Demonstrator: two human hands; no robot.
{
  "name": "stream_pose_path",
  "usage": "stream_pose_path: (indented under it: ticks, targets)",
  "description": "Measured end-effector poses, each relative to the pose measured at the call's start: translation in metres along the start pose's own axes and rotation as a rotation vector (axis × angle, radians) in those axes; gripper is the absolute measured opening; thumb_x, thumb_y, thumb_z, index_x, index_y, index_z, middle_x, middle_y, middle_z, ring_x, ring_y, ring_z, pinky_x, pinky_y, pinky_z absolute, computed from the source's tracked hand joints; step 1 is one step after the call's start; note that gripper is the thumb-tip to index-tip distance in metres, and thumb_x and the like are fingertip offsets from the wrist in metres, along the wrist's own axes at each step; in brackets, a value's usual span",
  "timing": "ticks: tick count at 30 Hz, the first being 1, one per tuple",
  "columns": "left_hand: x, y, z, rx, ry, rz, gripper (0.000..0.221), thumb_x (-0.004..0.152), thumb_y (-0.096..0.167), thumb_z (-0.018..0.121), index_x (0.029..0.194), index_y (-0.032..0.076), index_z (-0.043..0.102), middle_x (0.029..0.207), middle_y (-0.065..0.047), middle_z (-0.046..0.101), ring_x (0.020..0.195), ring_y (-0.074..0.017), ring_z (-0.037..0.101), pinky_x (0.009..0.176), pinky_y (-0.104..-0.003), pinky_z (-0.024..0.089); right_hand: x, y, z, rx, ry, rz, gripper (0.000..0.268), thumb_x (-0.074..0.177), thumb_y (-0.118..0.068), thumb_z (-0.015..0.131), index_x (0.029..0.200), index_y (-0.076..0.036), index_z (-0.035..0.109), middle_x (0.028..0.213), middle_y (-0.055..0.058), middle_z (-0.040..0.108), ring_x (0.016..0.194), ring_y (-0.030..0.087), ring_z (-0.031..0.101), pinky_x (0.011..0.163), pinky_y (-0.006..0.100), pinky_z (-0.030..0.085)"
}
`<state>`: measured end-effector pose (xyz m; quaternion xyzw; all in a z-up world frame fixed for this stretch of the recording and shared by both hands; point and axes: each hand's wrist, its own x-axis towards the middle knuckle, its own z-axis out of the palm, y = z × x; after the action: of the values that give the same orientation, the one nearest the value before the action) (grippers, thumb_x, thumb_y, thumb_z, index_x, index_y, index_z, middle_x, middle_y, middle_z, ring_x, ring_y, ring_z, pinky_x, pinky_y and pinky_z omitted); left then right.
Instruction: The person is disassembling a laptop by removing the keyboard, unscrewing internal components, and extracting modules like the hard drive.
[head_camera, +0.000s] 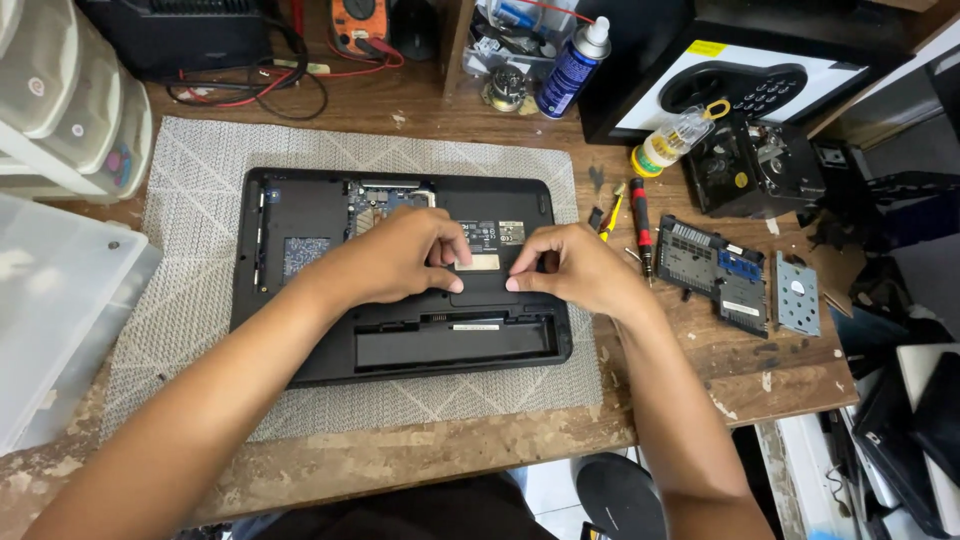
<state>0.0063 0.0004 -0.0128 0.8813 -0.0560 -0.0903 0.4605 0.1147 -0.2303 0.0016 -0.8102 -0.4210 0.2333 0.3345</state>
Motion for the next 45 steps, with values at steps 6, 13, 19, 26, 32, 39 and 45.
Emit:
stream_pose_path:
  ticks: [6,13,19,26,32,39,45]
  targets:
    - [-0.006,0.009,0.004,0.026,-0.002,0.052,0.036,0.074,0.023,0.091,0.105,0.009,0.08,0.09,-0.008,0.062,0.09,-0.025,0.065,0.083,-0.039,0.056,0.0,0.011,0.001,-0.039,-0.002,0.024,0.016,0.073,-0.015,0.089,0.083,-0.008,0.08,0.071,0.008,0.072,0.053,0.018,0.058,0.049,0.03,0.048]
    - [-0.005,0.013,0.02,0.219,0.04,0.059,0.023,0.075,0.025,0.088,0.094,0.014,0.081,0.087,-0.007,0.062,0.093,-0.0328,0.065,0.091,-0.047,0.049,-0.001,0.009,-0.008,-0.04,-0.072,0.001,0.016,0.071,-0.017,0.09,0.082,-0.011,0.079,0.072,0.007,0.072,0.055,0.021,0.06,0.05,0.033,0.049]
    - [-0.004,0.013,0.026,0.266,0.103,0.032,0.018,0.077,0.029,0.088,0.09,0.019,0.081,0.086,-0.004,0.062,0.094,-0.0291,0.065,0.089,-0.044,0.047,0.0,0.01,-0.008,-0.056,-0.103,-0.018,0.015,0.071,-0.017,0.089,0.08,-0.012,0.079,0.07,0.006,0.071,0.054,0.021,0.061,0.049,0.031,0.049]
    - [-0.004,0.009,0.035,0.283,0.156,0.084,0.017,0.079,0.032,0.085,0.091,0.02,0.083,0.086,-0.006,0.063,0.091,-0.0324,0.065,0.086,-0.045,0.046,0.002,0.019,-0.004,-0.049,-0.108,0.001,0.018,0.071,-0.02,0.089,0.08,-0.011,0.077,0.07,0.007,0.071,0.057,0.023,0.064,0.052,0.033,0.051]
    - [-0.001,0.013,0.044,0.45,0.144,0.098,0.02,0.087,0.04,0.075,0.101,0.028,0.083,0.09,-0.006,0.063,0.092,-0.0311,0.064,0.086,-0.043,0.046,0.003,0.011,0.001,-0.088,-0.029,0.038,0.022,0.072,-0.029,0.089,0.076,-0.012,0.075,0.067,0.006,0.07,0.059,0.024,0.068,0.052,0.034,0.051]
    - [0.001,0.018,0.042,0.526,0.049,0.044,0.024,0.092,0.039,0.068,0.111,0.029,0.08,0.092,-0.003,0.063,0.092,-0.0269,0.065,0.085,-0.039,0.045,-0.007,0.032,-0.042,-0.25,0.022,0.101,0.025,0.076,-0.026,0.086,0.085,-0.005,0.074,0.075,0.017,0.074,0.078,0.04,0.073,0.067,0.045,0.057]
    - [0.006,0.011,0.04,0.405,0.1,0.051,0.027,0.083,0.036,0.081,0.1,0.016,0.082,0.085,-0.009,0.069,0.086,-0.0318,0.068,0.081,-0.039,0.05,-0.027,0.097,-0.084,-0.451,0.014,0.569,0.046,0.074,-0.05,0.082,0.093,-0.009,0.075,0.096,0.021,0.076,0.105,0.043,0.071,0.088,0.049,0.056]
